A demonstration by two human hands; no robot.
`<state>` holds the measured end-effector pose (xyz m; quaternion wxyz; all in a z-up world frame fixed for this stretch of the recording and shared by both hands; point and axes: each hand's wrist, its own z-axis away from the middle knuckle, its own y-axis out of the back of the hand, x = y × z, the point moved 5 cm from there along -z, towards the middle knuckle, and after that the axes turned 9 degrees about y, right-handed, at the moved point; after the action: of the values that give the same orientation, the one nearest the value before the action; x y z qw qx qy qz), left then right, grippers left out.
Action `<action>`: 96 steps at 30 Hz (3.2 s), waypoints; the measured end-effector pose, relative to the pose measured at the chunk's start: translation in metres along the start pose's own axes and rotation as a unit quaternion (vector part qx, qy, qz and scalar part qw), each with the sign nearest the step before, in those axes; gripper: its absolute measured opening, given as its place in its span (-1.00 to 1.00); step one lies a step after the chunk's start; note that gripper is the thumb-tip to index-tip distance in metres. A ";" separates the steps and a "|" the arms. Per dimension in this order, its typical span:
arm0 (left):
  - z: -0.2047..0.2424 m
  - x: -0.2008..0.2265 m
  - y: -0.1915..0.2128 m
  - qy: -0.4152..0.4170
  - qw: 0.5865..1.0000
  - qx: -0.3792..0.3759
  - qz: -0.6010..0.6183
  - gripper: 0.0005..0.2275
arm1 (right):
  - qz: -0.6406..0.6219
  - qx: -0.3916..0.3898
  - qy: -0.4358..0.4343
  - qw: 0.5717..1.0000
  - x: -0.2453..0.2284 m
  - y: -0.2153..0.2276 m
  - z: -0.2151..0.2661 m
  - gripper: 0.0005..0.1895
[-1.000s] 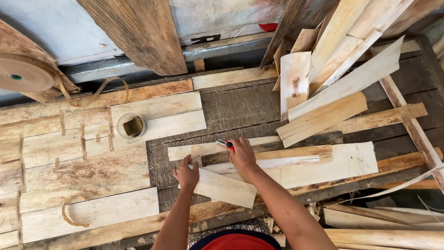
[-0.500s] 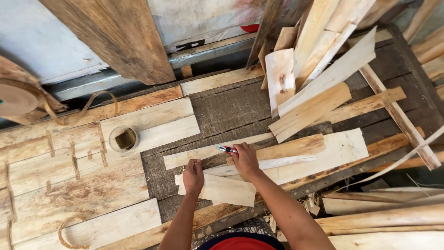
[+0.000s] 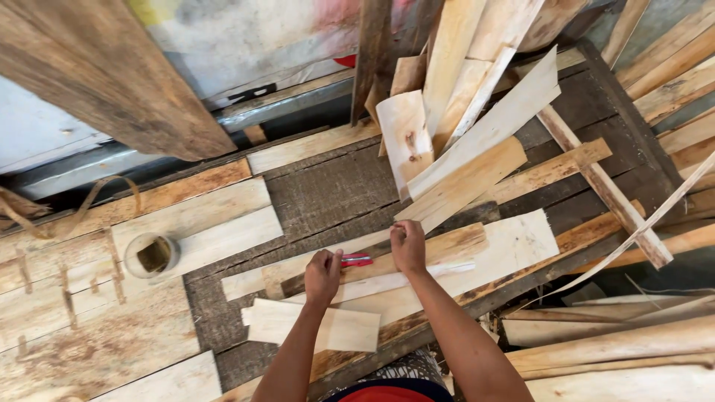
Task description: Assembling and taping together thin sheets of wood veneer on a workbench.
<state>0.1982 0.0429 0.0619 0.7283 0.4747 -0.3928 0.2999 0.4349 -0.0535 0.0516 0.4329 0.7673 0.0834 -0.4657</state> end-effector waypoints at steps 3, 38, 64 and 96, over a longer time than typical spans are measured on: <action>-0.016 0.025 -0.055 -0.066 0.998 0.019 0.002 -0.74 | 0.020 0.047 0.026 0.998 0.051 0.029 -0.034 -0.78; -0.082 0.163 -0.266 0.016 0.987 -0.091 -0.135 -0.43 | -0.345 0.083 -0.396 0.847 0.223 0.115 -0.131 -0.19; -0.143 0.154 -0.257 -0.017 0.966 -0.174 -0.193 -0.71 | -0.224 0.149 -0.385 0.883 0.228 0.086 -0.155 -0.29; -0.090 0.270 -0.454 -0.142 0.986 -0.071 -0.059 -0.76 | -0.451 0.207 -0.144 0.856 0.295 0.300 -0.297 -0.64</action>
<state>0.7293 -0.0241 0.0648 0.7134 0.4818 -0.4840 0.1573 0.9479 -0.0980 0.0524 0.0138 0.6419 0.2583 -0.7218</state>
